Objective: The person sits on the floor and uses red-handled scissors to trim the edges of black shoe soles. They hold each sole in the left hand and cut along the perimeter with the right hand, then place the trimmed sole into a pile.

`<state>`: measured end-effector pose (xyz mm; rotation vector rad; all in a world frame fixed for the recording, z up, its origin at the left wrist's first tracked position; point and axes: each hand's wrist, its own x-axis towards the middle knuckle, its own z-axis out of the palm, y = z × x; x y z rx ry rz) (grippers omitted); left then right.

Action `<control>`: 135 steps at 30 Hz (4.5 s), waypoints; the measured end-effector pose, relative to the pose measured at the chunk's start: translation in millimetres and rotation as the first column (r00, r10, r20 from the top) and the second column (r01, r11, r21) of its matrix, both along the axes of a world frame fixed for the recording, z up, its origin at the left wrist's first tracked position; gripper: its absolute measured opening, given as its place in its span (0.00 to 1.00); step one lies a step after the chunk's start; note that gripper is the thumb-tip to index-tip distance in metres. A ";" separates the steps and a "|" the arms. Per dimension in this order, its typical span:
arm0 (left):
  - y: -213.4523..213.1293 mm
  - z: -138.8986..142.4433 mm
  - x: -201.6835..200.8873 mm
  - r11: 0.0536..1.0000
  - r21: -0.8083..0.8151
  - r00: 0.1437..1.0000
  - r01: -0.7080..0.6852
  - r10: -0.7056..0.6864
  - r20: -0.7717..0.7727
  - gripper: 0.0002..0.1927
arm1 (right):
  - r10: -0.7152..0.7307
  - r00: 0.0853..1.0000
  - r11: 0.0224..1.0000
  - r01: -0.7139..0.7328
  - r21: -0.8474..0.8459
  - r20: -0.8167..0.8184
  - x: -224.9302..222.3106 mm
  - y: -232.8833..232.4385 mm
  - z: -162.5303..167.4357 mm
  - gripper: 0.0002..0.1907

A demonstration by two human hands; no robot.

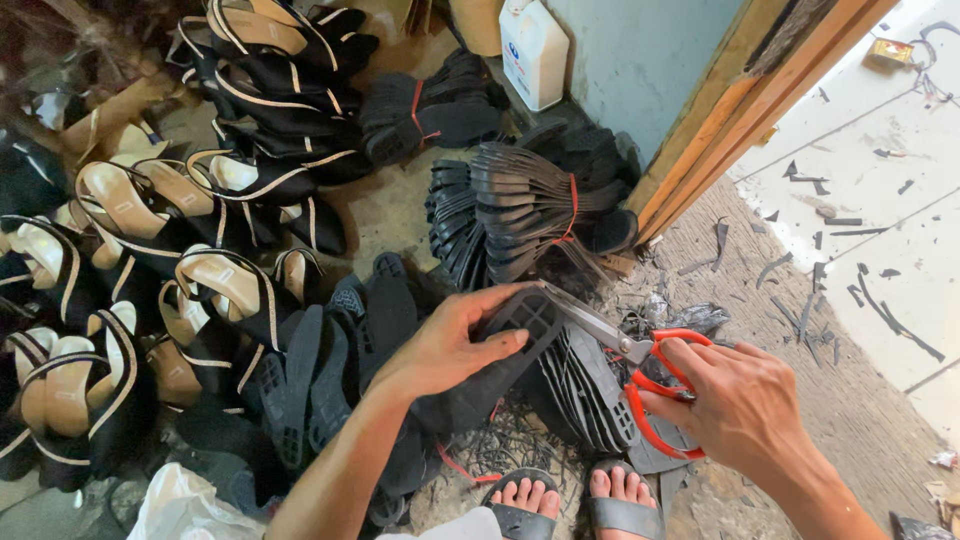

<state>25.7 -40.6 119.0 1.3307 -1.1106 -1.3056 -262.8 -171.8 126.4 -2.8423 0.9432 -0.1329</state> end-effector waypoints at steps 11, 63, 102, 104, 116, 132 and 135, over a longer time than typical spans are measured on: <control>-9.2 -4.9 14.0 0.987 0.068 0.989 0.147 -0.147 0.003 0.28 | 0.085 0.991 0.995 -0.081 -0.052 0.099 -7.6 -5.2 -8.5 0.30; -3.0 -33.7 -76.6 0.666 -0.103 0.607 -0.738 0.590 -0.533 0.28 | -0.124 0.952 0.990 0.137 -0.028 0.280 24.2 31.7 -13.3 0.34; 3.4 -41.7 -37.3 0.874 -0.140 0.836 -0.466 0.383 -0.392 0.30 | -0.024 0.992 0.994 0.010 0.113 0.122 18.3 15.1 -9.2 0.31; 3.0 -41.3 -35.1 0.867 -0.163 0.841 -0.470 0.384 -0.381 0.32 | -0.114 0.992 0.976 0.123 0.179 -0.060 18.1 14.6 -8.7 0.32; 0.9 -31.9 -32.3 0.804 -0.106 0.727 -0.585 0.462 -0.508 0.20 | -0.159 0.982 0.966 0.176 0.188 -0.099 14.9 15.4 -16.8 0.30; 4.6 -25.0 -20.9 0.672 -0.261 0.718 -0.693 0.615 -0.326 0.19 | -0.028 0.996 0.934 0.055 0.353 -0.080 10.4 5.7 -7.5 0.35; 4.3 -27.2 -27.3 0.675 -0.265 0.720 -0.689 0.596 -0.355 0.22 | 0.007 0.999 0.953 -0.017 0.303 0.034 10.9 7.7 -7.5 0.36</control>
